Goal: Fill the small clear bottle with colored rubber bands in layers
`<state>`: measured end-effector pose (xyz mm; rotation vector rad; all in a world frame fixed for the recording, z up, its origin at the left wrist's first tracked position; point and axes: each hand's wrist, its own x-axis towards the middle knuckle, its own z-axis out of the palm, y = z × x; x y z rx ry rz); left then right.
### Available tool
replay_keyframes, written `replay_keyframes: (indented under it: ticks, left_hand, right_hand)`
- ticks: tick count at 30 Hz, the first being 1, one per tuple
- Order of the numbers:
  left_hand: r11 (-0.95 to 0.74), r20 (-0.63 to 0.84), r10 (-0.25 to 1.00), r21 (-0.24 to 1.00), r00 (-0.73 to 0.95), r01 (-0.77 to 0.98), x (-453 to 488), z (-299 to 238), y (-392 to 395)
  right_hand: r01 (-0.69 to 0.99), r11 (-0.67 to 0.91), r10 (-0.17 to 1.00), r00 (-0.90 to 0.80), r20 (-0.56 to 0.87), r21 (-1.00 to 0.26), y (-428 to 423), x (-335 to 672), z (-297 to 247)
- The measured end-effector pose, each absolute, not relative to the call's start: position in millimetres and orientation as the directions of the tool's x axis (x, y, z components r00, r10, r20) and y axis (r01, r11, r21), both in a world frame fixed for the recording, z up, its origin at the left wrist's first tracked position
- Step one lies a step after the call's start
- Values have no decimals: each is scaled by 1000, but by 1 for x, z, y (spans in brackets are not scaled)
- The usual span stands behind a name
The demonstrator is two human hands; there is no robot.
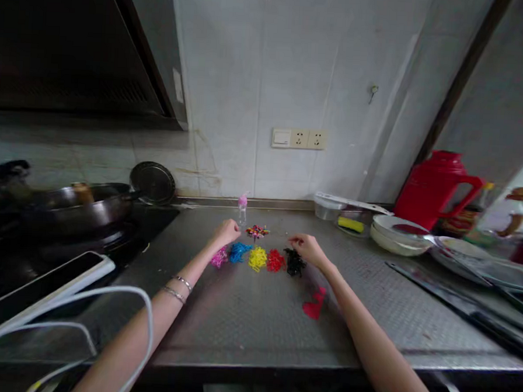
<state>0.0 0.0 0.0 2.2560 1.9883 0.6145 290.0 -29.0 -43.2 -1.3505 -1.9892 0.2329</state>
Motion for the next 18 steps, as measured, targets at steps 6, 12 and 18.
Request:
replay_keyframes:
  ticks: [6,12,18]
  left_hand:
    - [-189,127,980,344,154,920,39,-11,3]
    - [-163,107,985,332,135,929,49,-18,8]
    - [-156,123,985,347,120,925,49,-24,15]
  right_hand:
    - [750,401,887,-175,427,-526,-31,289,-40]
    - [762,391,888,-163,431,-516,-31,289,-40]
    - [775,367,896,-145,420,-515,-31,289,-39]
